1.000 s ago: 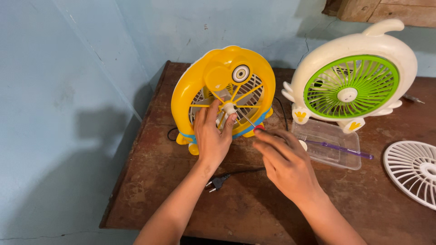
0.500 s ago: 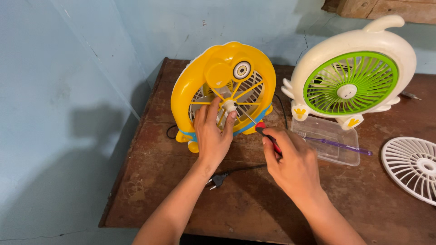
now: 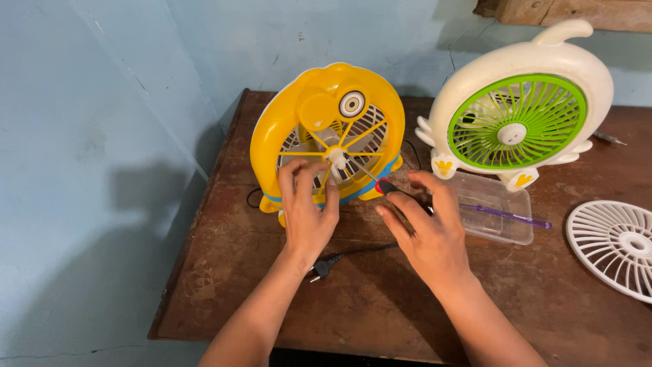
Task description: The person removes the front grille and fan blade from a yellow electric fan using their hands and a screwdriver. They unscrew the central hub nut and several screws on the fan's base and rear housing, placing removed parts on the table.
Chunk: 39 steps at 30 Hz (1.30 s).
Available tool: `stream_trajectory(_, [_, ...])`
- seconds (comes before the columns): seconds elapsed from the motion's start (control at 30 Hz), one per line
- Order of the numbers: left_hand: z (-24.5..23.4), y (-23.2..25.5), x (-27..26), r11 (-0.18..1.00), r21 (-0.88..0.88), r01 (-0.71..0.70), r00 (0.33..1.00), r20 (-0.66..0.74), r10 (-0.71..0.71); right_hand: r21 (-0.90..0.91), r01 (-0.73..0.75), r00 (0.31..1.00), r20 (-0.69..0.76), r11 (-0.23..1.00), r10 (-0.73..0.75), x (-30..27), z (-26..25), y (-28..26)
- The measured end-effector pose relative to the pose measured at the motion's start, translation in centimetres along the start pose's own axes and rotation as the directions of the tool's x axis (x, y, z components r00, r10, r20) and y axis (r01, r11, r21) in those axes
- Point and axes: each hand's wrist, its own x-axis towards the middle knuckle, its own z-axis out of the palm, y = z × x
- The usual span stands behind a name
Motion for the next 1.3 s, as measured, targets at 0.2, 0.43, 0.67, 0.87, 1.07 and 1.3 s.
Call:
stream_trajectory(0.2, [0.7,0.6,-1.0,0.960,-0.282,0.010,0.995,0.095,0.018,0.065,0.058,0.998,-0.038,0.996,-0.056,-1.0,0.6,0.5])
stream_trajectory(0.43, [2.3,0.6,-0.6,0.076,-0.512,0.855,0.508,0.802,-0.314,0.196,0.098,0.993,-0.090,0.976,-0.081,-2.0,1.6,1.1])
stream_trajectory(0.67, [4.5,0.6,-1.1,-0.059,-0.604,0.795,0.581,0.787,-0.208,0.050,0.139,0.983,-0.128,0.989,-0.132,-1.4,0.7,0.6])
stream_trajectory(0.87, [4.2,1.0,-1.9,-0.137,-0.642,0.754,0.627,0.766,-0.141,0.128,-0.039,0.994,-0.095,0.991,0.052,-1.6,-0.2,0.6])
stream_trajectory(1.07, [3.9,1.6,-1.7,-0.214,-0.658,0.722,0.651,0.751,-0.109,0.097,-0.090,0.992,-0.078,0.991,0.098,-1.4,-0.1,0.2])
stream_trajectory(1.3, [4.3,0.1,-2.2,-0.192,-0.676,0.711,0.664,0.736,-0.130,0.121,0.240,0.956,-0.203,0.963,-0.213,-0.9,0.2,0.6])
